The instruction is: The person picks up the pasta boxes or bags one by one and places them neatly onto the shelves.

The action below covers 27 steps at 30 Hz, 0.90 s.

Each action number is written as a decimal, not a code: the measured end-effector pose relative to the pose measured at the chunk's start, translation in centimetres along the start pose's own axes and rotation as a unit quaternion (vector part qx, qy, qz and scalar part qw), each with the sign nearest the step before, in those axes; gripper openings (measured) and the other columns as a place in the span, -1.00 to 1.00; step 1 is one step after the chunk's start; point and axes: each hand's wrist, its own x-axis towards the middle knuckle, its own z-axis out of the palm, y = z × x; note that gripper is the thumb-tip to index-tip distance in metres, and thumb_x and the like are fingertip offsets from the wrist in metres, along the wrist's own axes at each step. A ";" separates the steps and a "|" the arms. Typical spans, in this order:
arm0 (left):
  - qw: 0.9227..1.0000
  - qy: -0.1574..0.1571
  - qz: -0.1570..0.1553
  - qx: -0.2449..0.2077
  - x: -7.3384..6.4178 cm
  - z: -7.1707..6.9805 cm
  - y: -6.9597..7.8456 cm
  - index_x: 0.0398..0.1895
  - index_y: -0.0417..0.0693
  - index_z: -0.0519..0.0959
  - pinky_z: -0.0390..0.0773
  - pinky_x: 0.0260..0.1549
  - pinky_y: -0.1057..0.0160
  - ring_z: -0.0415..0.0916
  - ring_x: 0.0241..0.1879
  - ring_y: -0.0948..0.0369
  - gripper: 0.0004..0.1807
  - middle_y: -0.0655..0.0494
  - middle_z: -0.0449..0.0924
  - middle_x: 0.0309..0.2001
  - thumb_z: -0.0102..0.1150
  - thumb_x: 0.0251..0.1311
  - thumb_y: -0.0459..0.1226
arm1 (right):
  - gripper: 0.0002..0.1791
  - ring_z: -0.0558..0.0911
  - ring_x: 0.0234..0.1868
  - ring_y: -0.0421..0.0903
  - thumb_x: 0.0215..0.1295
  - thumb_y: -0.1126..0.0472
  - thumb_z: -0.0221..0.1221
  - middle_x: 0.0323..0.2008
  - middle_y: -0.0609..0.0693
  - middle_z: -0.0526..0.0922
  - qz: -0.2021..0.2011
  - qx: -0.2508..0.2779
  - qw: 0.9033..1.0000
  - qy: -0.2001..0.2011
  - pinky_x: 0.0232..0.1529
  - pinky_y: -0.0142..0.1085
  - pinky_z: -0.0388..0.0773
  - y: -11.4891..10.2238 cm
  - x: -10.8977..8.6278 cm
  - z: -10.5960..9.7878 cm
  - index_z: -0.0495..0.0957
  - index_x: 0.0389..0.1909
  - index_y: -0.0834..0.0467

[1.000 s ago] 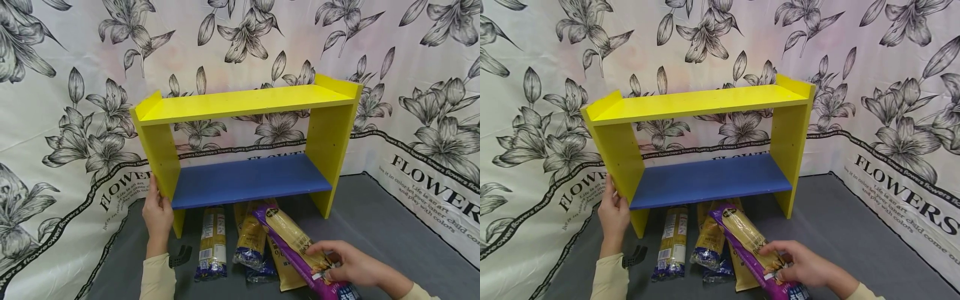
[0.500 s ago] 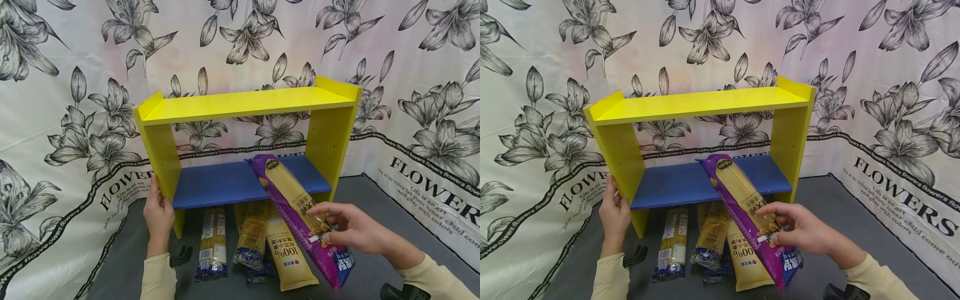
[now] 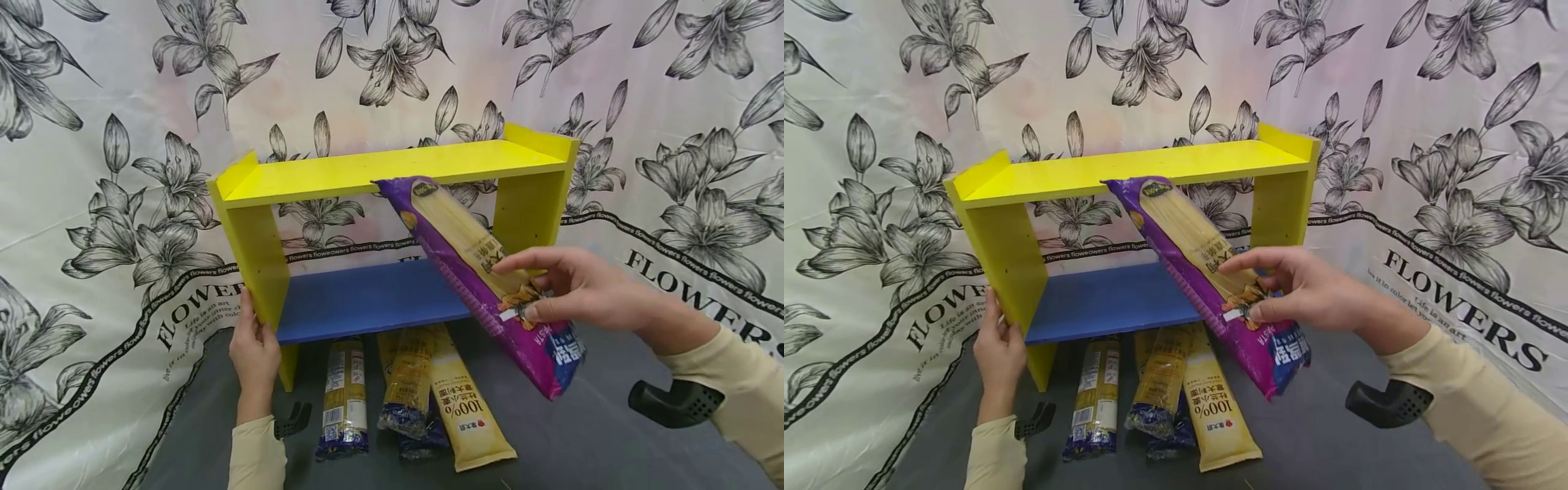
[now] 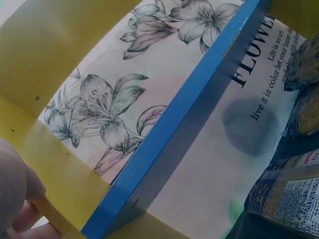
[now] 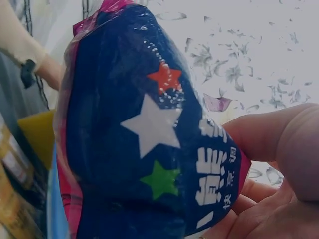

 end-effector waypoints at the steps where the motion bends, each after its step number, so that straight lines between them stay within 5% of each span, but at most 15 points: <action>1: 1.000 0.000 -0.002 0.001 0.0 0.0 0.0 0.55 -0.15 0.25 0.48 -0.26 0.14 0.60 0.02 -0.26 -0.24 -0.32 0.49 0.33 -0.03 0.22 -0.58 | -0.31 0.71 -0.35 -0.12 0.31 0.57 0.13 0.12 -0.10 0.60 0.008 -0.007 1.000 0.003 -0.41 -0.26 0.70 -0.4 0.5 -0.4 0.44 0.40 -0.01; 6: 1.000 0.003 -0.005 -0.004 -0.1 -0.1 0.0 0.55 -0.16 0.25 0.55 -0.12 -0.22 0.57 0.10 -0.29 -0.24 -0.33 0.47 0.35 -0.03 0.22 -0.59 | -0.37 0.73 -0.21 -0.02 0.34 0.46 0.19 0.17 -0.07 0.56 0.066 -0.023 0.997 0.033 -0.29 -0.20 0.75 -2.5 2.8 -2.2 0.47 0.37 -0.08; 13: 1.000 0.007 0.009 -0.001 -0.1 0.2 0.0 0.55 -0.15 0.26 0.46 -0.27 -0.04 0.60 -0.01 -0.28 -0.23 -0.34 0.51 0.30 -0.03 0.21 -0.60 | -0.37 0.69 0.08 -0.04 0.40 0.41 0.17 0.33 0.07 0.48 0.134 0.048 0.988 0.065 -0.09 -0.13 0.75 -4.9 6.3 -4.0 0.43 0.43 -0.08; 19: 1.000 0.017 0.021 0.004 -0.1 0.3 -0.1 0.54 -0.15 0.28 0.30 -0.38 0.16 0.52 -0.30 -0.20 -0.23 -0.36 0.59 0.18 -0.03 0.19 -0.60 | -0.33 0.67 0.08 -0.04 0.42 0.31 0.20 0.30 0.15 0.43 0.229 0.070 0.964 0.112 -0.04 -0.26 0.72 -7.4 11.0 -4.3 0.33 0.49 -0.10; 27: 1.000 0.017 0.017 -0.001 0.0 0.5 -0.3 0.54 -0.13 0.27 0.36 -0.34 0.03 0.58 -0.17 -0.24 -0.22 -0.34 0.56 0.23 -0.04 0.19 -0.60 | -0.28 0.55 0.19 0.00 0.43 0.39 0.14 0.46 0.12 0.24 0.288 0.100 0.936 0.173 -0.01 -0.33 0.70 -9.6 17.1 -3.3 0.31 0.53 -0.15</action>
